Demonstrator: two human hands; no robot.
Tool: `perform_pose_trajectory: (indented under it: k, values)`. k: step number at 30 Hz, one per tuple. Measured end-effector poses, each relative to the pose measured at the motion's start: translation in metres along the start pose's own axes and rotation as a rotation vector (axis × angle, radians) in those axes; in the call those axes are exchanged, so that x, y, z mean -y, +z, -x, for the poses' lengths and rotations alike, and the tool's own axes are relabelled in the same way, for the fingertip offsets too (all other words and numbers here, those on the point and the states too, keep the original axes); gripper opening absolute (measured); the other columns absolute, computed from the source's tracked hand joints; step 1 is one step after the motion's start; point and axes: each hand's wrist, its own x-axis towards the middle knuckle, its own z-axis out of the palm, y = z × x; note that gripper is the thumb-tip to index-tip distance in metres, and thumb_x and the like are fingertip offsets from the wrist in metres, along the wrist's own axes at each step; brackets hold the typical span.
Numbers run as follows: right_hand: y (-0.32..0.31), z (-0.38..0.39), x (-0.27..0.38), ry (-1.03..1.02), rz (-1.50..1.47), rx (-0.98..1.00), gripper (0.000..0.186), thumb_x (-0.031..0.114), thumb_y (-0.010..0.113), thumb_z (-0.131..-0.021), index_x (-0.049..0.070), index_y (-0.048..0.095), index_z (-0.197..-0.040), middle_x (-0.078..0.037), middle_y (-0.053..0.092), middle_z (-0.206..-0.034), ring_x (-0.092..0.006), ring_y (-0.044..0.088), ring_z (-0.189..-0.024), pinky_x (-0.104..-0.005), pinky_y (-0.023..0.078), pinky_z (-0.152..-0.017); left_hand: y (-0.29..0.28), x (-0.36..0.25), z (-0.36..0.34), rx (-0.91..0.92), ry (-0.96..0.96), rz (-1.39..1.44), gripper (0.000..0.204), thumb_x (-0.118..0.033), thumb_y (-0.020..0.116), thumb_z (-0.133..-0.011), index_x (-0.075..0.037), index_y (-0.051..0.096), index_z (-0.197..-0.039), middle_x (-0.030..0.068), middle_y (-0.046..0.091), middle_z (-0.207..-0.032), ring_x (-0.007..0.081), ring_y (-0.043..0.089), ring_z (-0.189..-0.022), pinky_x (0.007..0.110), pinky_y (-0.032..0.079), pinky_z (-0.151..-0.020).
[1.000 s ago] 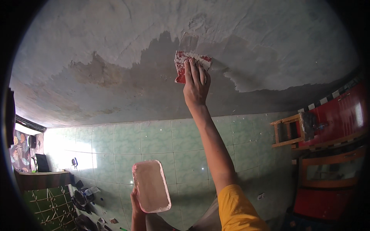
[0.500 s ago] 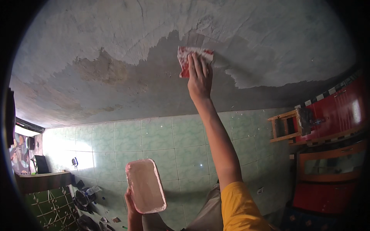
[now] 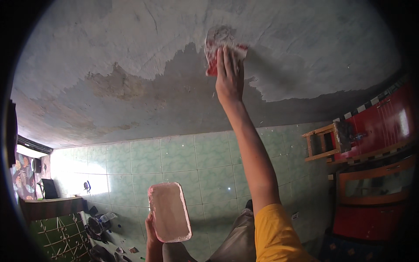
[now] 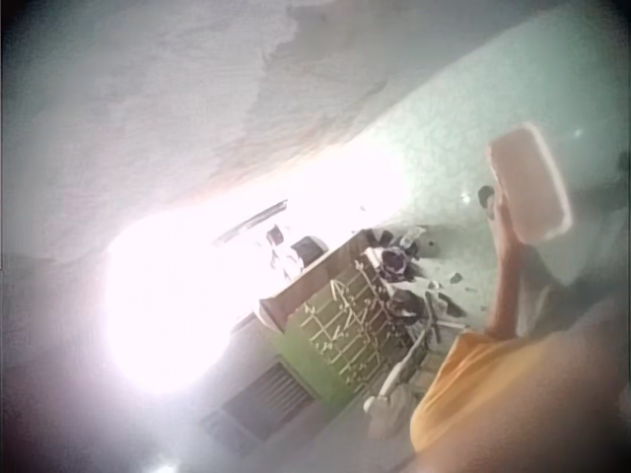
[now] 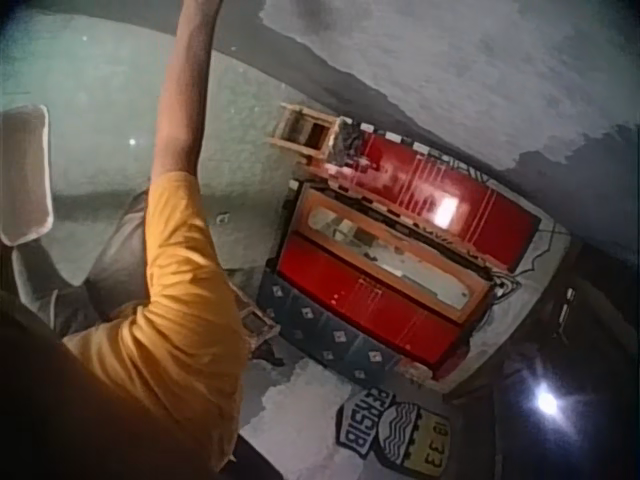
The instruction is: The person applies patching compound to a ceiling using a putty knife, scooping the compound from a plastic container and adding water to it from a bottle.
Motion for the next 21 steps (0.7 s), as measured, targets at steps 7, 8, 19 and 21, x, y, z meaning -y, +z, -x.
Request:
perform_pose_trajectory:
  k: [7, 8, 19, 21]
  values:
    - [-0.03, 0.02, 0.012, 0.022, -0.283, 0.136, 0.06, -0.006, 0.054, -0.092, 0.004, 0.048, -0.151, -0.016, 0.052, -0.153, -0.0347, 0.049, -0.141, -0.0482, 0.04, -0.114, -0.006, -0.008, 0.015, 0.0, 0.015, 0.025, 0.062, -0.05, 0.051, -0.101, -0.005, 0.05, -0.142, 0.0086, 0.06, -0.131, 0.0204, 0.062, -0.115, 0.037, 0.053, -0.096]
    - [-0.049, -0.012, 0.018, -0.003, -0.275, 0.041, 0.057, -0.003, 0.055, -0.093, 0.004, 0.05, -0.149, -0.015, 0.055, -0.149, -0.0335, 0.052, -0.137, -0.0474, 0.041, -0.113, -0.006, -0.01, 0.017, -0.005, 0.019, 0.027, 0.062, -0.05, 0.051, -0.101, -0.005, 0.05, -0.142, 0.0086, 0.06, -0.131, 0.0204, 0.062, -0.115, 0.037, 0.053, -0.096]
    - [0.004, 0.08, 0.031, -0.096, -0.182, 0.296, 0.053, -0.003, 0.055, -0.092, 0.003, 0.054, -0.145, -0.014, 0.057, -0.147, -0.032, 0.054, -0.134, -0.0452, 0.043, -0.113, -0.01, 0.006, 0.014, -0.037, -0.088, 0.097, 0.046, -0.037, 0.047, -0.107, -0.006, 0.054, -0.139, 0.0048, 0.062, -0.123, 0.0133, 0.061, -0.109, 0.03, 0.05, -0.093]
    - [0.0, 0.093, 0.024, 0.004, -0.256, 0.289, 0.051, -0.004, 0.054, -0.092, 0.002, 0.056, -0.142, -0.014, 0.059, -0.144, -0.0334, 0.057, -0.131, -0.0444, 0.044, -0.111, -0.011, 0.004, 0.015, -0.026, -0.069, 0.066, 0.05, -0.04, 0.049, -0.105, -0.005, 0.052, -0.141, 0.0056, 0.062, -0.125, 0.0145, 0.061, -0.111, 0.031, 0.051, -0.094]
